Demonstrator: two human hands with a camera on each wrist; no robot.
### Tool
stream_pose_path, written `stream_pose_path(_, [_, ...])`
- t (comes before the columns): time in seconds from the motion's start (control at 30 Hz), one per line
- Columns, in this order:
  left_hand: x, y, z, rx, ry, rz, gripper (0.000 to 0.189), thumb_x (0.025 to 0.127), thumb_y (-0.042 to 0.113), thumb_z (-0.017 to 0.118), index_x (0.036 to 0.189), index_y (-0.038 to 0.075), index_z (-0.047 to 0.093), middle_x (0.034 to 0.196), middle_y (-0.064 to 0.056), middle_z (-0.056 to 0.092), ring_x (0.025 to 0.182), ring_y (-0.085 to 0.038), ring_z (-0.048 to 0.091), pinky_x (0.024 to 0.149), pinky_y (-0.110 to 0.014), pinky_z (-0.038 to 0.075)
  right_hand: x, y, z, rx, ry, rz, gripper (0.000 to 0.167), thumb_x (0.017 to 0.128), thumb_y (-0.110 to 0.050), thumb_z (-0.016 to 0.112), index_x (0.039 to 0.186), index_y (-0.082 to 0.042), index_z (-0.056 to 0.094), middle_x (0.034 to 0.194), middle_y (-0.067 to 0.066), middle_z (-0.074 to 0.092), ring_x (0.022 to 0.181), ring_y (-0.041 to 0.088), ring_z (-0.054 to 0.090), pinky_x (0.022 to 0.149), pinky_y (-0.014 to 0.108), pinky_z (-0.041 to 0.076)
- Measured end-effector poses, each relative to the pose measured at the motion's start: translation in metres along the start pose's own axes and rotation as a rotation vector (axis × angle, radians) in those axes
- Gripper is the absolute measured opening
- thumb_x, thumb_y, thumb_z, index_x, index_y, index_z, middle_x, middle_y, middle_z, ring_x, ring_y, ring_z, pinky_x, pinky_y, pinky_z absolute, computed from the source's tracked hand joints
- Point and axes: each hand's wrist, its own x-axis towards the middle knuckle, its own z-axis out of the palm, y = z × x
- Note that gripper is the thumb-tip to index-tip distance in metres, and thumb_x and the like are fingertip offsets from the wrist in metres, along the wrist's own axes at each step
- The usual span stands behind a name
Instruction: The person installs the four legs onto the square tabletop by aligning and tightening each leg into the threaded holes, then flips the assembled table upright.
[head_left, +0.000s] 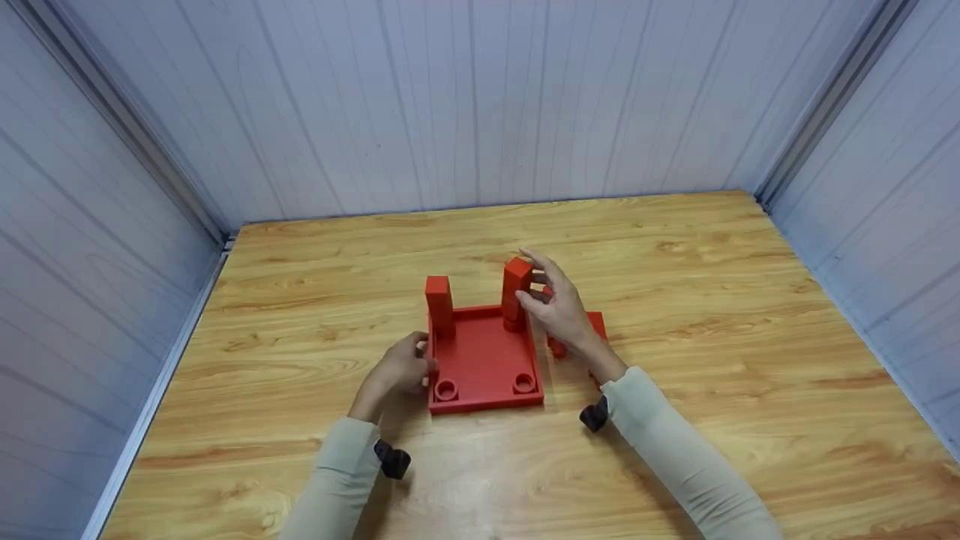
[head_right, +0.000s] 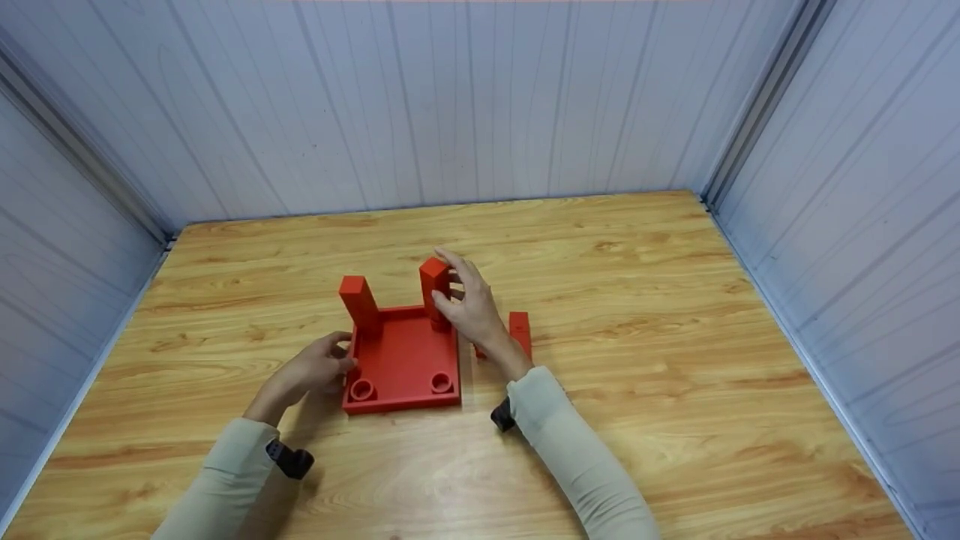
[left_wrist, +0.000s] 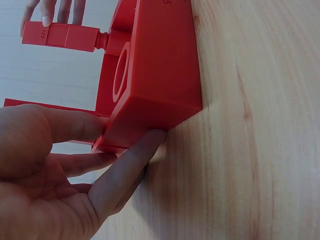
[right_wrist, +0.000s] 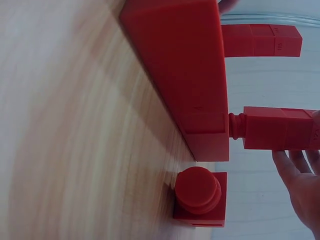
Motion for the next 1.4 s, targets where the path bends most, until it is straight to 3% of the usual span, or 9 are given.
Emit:
stream_pose_path(0.17, [-0.001, 0.001, 0.000, -0.012, 0.000, 0.001, 0.051, 0.091, 0.003, 0.054, 0.141, 0.004, 0.041, 0.114, -0.017, 0.056, 0.079, -0.019, 0.055, 0.058, -0.029, 0.050, 0.000, -0.001, -0.001, -0.026, -0.006, -0.020, 0.047, 0.091, 0.001, 0.059, 0.137, -0.002, 0.049, 0.127, 0.020, 0.051, 0.113, 0.036, 0.055, 0.092, 0.051, 0.048])
stream_pose_path(0.37, [-0.001, 0.001, -0.001, -0.025, -0.001, 0.015, 0.051, 0.090, 0.000, 0.053, 0.140, 0.001, 0.041, 0.109, -0.017, 0.057, 0.087, -0.021, 0.056, 0.064, -0.035, 0.054, 0.003, -0.002, -0.001, 0.002, 0.020, -0.036, 0.034, 0.097, -0.003, 0.050, 0.130, 0.004, 0.054, 0.131, 0.019, 0.054, 0.119, 0.027, 0.054, 0.092, 0.028, 0.050])
stream_pose_path(0.47, [-0.002, 0.000, 0.000, -0.025, -0.002, 0.012, 0.051, 0.090, 0.000, 0.053, 0.140, 0.002, 0.041, 0.108, -0.016, 0.057, 0.087, -0.022, 0.056, 0.064, -0.034, 0.053, 0.005, -0.003, -0.001, 0.030, 0.027, -0.031, 0.032, 0.097, -0.003, 0.050, 0.127, 0.006, 0.055, 0.134, 0.018, 0.054, 0.120, 0.026, 0.054, 0.094, 0.023, 0.047])
stream_pose_path(0.7, [-0.001, 0.000, -0.001, -0.003, 0.004, 0.009, 0.053, 0.090, 0.003, 0.054, 0.141, 0.003, 0.040, 0.114, -0.016, 0.057, 0.090, -0.022, 0.056, 0.063, -0.032, 0.053, 0.010, -0.005, -0.003, 0.149, -0.010, 0.026, 0.035, 0.097, -0.002, 0.050, 0.129, 0.011, 0.049, 0.133, 0.025, 0.051, 0.117, 0.026, 0.055, 0.092, 0.025, 0.048])
stream_pose_path(0.87, [-0.002, -0.001, -0.002, 0.027, 0.011, 0.030, 0.052, 0.091, 0.005, 0.055, 0.141, 0.003, 0.041, 0.114, -0.017, 0.058, 0.083, -0.020, 0.058, 0.059, -0.030, 0.051, 0.013, -0.005, -0.004, 0.213, -0.027, 0.087, 0.037, 0.097, 0.001, 0.049, 0.131, 0.013, 0.045, 0.133, 0.029, 0.047, 0.120, 0.029, 0.052, 0.092, 0.024, 0.048])
stream_pose_path(1.1, [-0.002, -0.001, -0.002, 0.022, 0.009, 0.023, 0.050, 0.091, 0.004, 0.054, 0.139, 0.002, 0.042, 0.115, -0.018, 0.057, 0.082, -0.020, 0.058, 0.059, -0.031, 0.051, 0.013, -0.007, -0.005, 0.207, -0.005, 0.138, 0.039, 0.094, -0.001, 0.055, 0.131, 0.010, 0.048, 0.133, 0.024, 0.049, 0.119, 0.033, 0.051, 0.091, 0.022, 0.048])
stream_pose_path(1.27, [-0.002, 0.000, -0.001, 0.024, 0.012, 0.027, 0.051, 0.090, 0.003, 0.055, 0.139, 0.001, 0.042, 0.116, -0.018, 0.057, 0.086, -0.021, 0.058, 0.060, -0.030, 0.051, 0.012, -0.009, -0.003, 0.164, 0.044, 0.144, 0.036, 0.090, -0.002, 0.062, 0.122, 0.010, 0.051, 0.123, 0.025, 0.053, 0.109, 0.026, 0.055, 0.089, 0.023, 0.048])
stream_pose_path(1.4, [-0.002, 0.000, -0.002, 0.029, 0.014, 0.028, 0.051, 0.090, 0.003, 0.055, 0.139, 0.001, 0.042, 0.116, -0.019, 0.058, 0.091, -0.022, 0.058, 0.061, -0.031, 0.052, 0.010, -0.012, -0.002, 0.110, 0.066, 0.152, 0.038, 0.088, -0.005, 0.067, 0.119, 0.010, 0.051, 0.114, 0.022, 0.055, 0.104, 0.028, 0.055, 0.085, 0.023, 0.049])
